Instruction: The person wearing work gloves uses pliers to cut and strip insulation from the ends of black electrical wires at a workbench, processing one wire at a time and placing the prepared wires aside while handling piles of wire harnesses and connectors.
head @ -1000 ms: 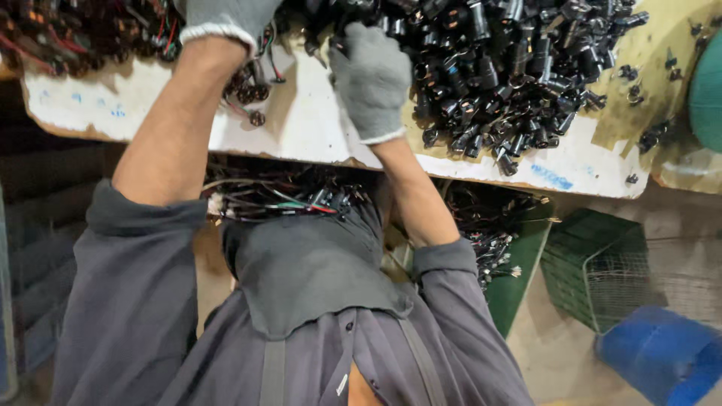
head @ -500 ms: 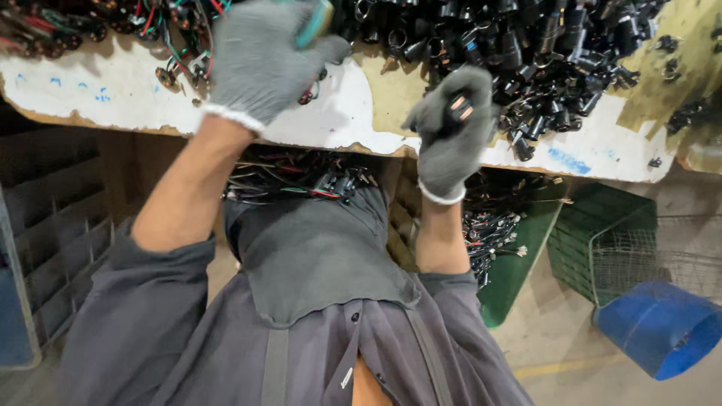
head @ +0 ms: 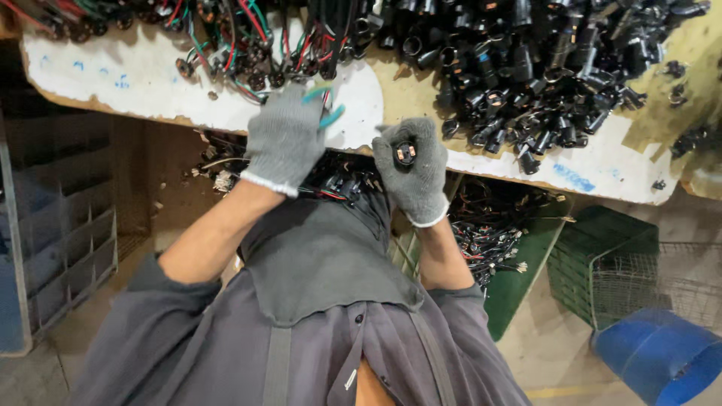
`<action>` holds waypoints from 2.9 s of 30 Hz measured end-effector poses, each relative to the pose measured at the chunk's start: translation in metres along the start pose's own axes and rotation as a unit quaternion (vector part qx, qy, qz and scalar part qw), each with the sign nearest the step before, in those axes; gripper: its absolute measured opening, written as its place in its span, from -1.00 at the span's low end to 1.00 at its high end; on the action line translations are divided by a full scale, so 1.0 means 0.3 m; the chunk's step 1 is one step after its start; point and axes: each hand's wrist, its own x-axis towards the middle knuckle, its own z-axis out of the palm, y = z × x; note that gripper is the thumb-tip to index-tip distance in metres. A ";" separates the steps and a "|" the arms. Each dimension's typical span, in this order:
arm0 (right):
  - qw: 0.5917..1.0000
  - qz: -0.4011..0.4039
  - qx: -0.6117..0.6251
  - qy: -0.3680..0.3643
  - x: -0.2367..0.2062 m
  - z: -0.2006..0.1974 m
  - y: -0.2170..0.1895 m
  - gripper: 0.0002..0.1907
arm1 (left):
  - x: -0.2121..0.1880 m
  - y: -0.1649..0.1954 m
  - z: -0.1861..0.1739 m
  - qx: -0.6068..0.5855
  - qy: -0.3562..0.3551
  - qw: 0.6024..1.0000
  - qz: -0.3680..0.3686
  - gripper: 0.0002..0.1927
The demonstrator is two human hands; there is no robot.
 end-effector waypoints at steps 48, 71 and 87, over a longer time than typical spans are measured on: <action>0.851 -0.169 -0.203 -0.453 0.015 0.084 -0.116 -0.69 | -0.173 0.137 -0.323 -0.471 -0.070 0.793 0.379 -0.80; 0.856 -0.197 -0.467 0.101 0.463 0.034 0.203 -0.71 | 0.003 0.007 -0.041 -0.103 -0.005 0.990 -0.097 -0.81; 0.893 -0.276 -0.327 0.139 0.346 -0.039 0.098 -0.85 | -0.091 0.003 -0.114 -0.067 0.064 0.995 -0.021 -0.80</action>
